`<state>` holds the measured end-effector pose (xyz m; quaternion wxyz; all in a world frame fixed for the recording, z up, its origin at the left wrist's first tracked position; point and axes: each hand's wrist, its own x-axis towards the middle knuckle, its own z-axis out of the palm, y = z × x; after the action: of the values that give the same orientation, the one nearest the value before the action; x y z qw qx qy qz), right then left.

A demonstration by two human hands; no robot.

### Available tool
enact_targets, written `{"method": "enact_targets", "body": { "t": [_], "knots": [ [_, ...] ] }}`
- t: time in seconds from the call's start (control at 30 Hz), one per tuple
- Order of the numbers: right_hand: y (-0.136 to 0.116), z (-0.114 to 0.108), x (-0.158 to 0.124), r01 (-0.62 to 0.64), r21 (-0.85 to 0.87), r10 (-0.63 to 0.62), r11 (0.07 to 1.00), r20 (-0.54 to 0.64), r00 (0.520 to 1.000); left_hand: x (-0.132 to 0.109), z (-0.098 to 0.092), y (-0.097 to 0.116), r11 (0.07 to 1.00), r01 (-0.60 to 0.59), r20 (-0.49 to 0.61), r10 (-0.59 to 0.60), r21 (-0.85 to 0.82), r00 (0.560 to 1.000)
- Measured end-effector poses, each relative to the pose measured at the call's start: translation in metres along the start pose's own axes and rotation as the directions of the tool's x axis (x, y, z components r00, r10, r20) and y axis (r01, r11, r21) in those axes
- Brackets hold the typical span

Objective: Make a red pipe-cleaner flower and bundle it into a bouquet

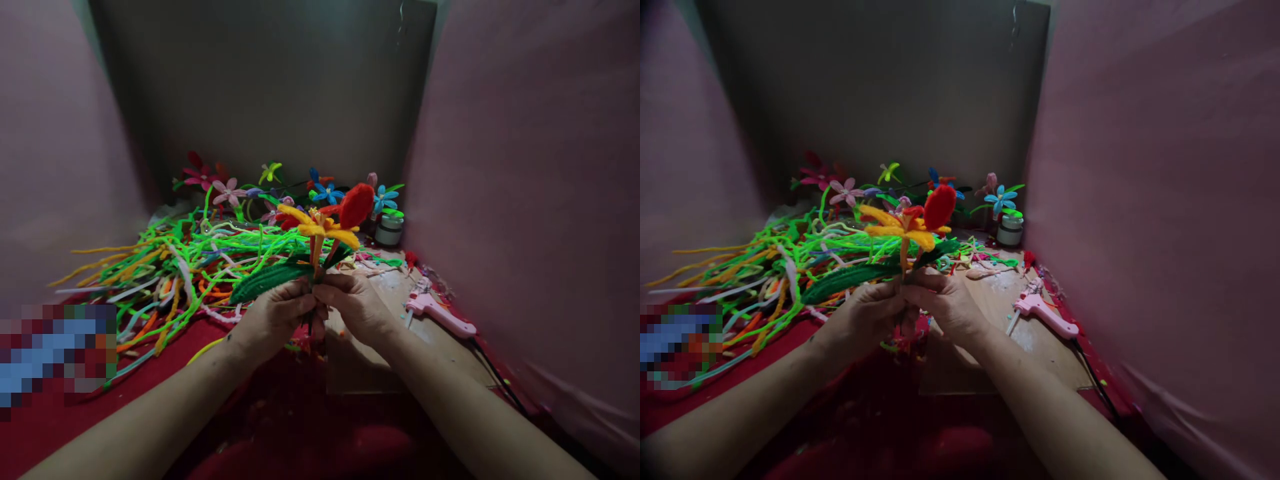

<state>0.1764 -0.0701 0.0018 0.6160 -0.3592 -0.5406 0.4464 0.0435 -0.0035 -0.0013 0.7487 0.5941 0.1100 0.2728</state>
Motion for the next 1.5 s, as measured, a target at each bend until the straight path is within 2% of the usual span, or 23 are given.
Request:
{"method": "enact_targets", "body": {
  "t": [0.13, 0.23, 0.3, 0.37, 0.43, 0.53, 0.63, 0.7, 0.77, 0.83, 0.93, 1.0, 1.1, 1.17, 1.23, 1.3, 1.4, 1.47, 1.5],
  "knots": [
    [-0.002, -0.003, -0.001, -0.052, 0.038, 0.048, 0.998, 0.1, 0.994, -0.003, -0.001, 0.0, 0.967, 0.121, 0.153, -0.088, -0.225, 0.984],
    [-0.003, 0.001, -0.003, -0.014, 0.03, 0.014, 0.999, 0.013, 1.0, -0.004, -0.003, -0.001, 0.933, 0.163, 0.237, -0.088, -0.321, 0.967],
    [-0.002, 0.005, -0.005, -0.008, 0.027, 0.01, 1.0, -0.052, 0.999, -0.003, -0.002, 0.0, 0.937, 0.167, 0.239, -0.094, -0.305, 0.966],
    [0.0, 0.008, -0.005, -0.006, 0.035, 0.01, 0.999, -0.111, 0.994, -0.001, -0.001, 0.004, 0.968, 0.137, 0.163, -0.103, -0.21, 0.981],
    [0.003, 0.01, -0.004, 0.024, 0.049, -0.015, 0.998, -0.178, 0.984, 0.0, 0.002, 0.007, 0.996, 0.09, 0.021, -0.09, -0.02, 0.996],
    [0.007, 0.012, -0.003, 0.067, 0.002, -0.063, 0.998, -0.295, 0.953, -0.001, 0.004, 0.007, 0.947, 0.015, -0.174, 0.043, 0.32, 0.984],
    [0.008, 0.015, -0.004, 0.051, -0.066, -0.071, 0.996, -0.348, 0.935, -0.004, 0.004, -0.001, 0.843, -0.056, -0.22, 0.204, 0.536, 0.954],
    [0.008, 0.017, -0.004, 0.031, -0.059, -0.05, 0.998, -0.343, 0.938, -0.005, 0.003, -0.003, 0.818, -0.058, -0.239, 0.234, 0.572, 0.942],
    [0.006, 0.017, -0.004, 0.021, -0.024, -0.027, 1.0, -0.304, 0.952, -0.006, 0.003, 0.0, 0.847, -0.048, -0.254, 0.212, 0.529, 0.944],
    [0.005, 0.016, -0.003, 0.019, 0.036, -0.01, 0.999, -0.226, 0.974, -0.006, 0.004, 0.007, 0.892, -0.04, -0.224, 0.156, 0.451, 0.962],
    [0.004, 0.012, -0.001, 0.002, 0.105, 0.009, 0.994, -0.099, 0.995, -0.006, 0.005, 0.012, 0.959, -0.015, -0.093, 0.043, 0.283, 0.995],
    [0.005, 0.008, -0.001, -0.045, 0.129, 0.047, 0.991, -0.014, 0.999, -0.006, 0.005, 0.011, 0.995, 0.015, 0.01, -0.016, 0.096, 1.0],
    [0.006, 0.006, -0.002, -0.11, 0.17, 0.097, 0.979, 0.083, 0.992, -0.006, 0.004, 0.006, 0.984, 0.1, 0.13, -0.081, -0.15, 0.988],
    [0.006, 0.007, -0.004, -0.091, 0.154, 0.079, 0.984, 0.08, 0.994, -0.005, 0.005, 0.006, 0.973, 0.12, 0.151, -0.091, -0.195, 0.984],
    [0.005, 0.01, -0.005, -0.033, 0.108, 0.032, 0.994, 0.012, 0.999, -0.005, 0.005, 0.008, 0.992, 0.082, 0.124, -0.07, -0.096, 0.99],
    [0.005, 0.013, -0.006, 0.031, 0.081, -0.019, 0.996, -0.135, 0.991, -0.005, 0.006, 0.011, 0.991, 0.003, 0.045, -0.009, 0.13, 0.999],
    [0.005, 0.018, -0.005, 0.068, 0.091, -0.034, 0.994, -0.332, 0.943, -0.007, 0.008, 0.01, 0.851, -0.123, -0.106, 0.205, 0.511, 0.973],
    [0.006, 0.02, -0.004, 0.046, 0.09, -0.011, 0.995, -0.354, 0.935, -0.007, 0.01, 0.007, 0.778, -0.132, -0.156, 0.284, 0.614, 0.946],
    [0.006, 0.02, -0.003, 0.03, 0.082, -0.001, 0.996, -0.342, 0.94, -0.007, 0.01, 0.007, 0.786, -0.118, -0.169, 0.272, 0.606, 0.947]
  ]
}}
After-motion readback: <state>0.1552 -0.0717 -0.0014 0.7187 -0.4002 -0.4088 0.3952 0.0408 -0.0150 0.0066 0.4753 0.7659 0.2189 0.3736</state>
